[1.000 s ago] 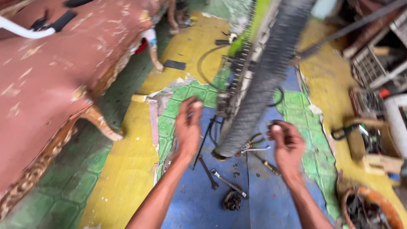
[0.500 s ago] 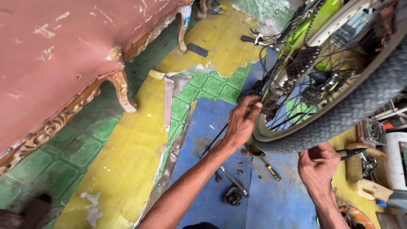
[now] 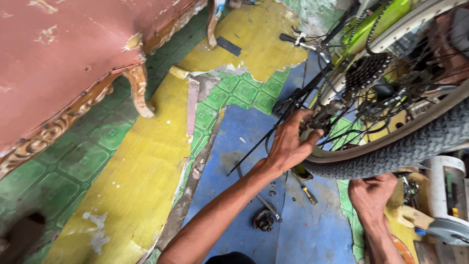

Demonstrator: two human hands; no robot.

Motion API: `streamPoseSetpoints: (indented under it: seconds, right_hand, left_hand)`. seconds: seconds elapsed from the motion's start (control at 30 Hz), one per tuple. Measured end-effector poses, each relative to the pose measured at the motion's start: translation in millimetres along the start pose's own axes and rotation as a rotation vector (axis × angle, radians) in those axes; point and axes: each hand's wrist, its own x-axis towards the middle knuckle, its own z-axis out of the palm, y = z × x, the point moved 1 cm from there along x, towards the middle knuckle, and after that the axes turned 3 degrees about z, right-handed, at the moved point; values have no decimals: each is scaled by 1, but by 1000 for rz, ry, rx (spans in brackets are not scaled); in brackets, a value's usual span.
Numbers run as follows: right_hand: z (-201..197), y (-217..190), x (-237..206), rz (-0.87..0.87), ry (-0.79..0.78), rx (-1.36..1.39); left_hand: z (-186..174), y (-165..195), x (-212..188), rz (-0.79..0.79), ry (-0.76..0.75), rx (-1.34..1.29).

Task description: The person adjusts the rear derailleur and chain on a bicycle using a screwdriver and pliers. They rotate the wheel to test the chain movement and make fine adjustments to the derailleur mechanism.

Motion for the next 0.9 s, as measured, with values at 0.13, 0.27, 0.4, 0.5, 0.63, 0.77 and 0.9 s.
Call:
streamPoseSetpoints:
  seconds: [0.13,0.27,0.4,0.5,0.63,0.77,0.9]
  right_hand:
    - [-5,-22,13,-66,11,-140]
    - [-8,-41,27,-126,10,-152]
    - [-3,-52,32,-136,-73,-57]
    - [-4,-53,31,-186,-130,-101]
    - [-5,-43,29,-218,-143,-171]
    - [9,-29,23,-28,-220,53]
    - [13,-33,20,-133,-199,-104]
  left_hand:
    - [-5,13,7,51,102,49]
    - [-3,23,18,218,53,103]
    - [0,18,21,136,-62,139]
    - [4,8,20,117,-59,83]
    - [7,-9,21,-8,-74,-37]
    - [9,-19,23,-157,-194,-108]
    - [6,-15,25,-132,-232,13]
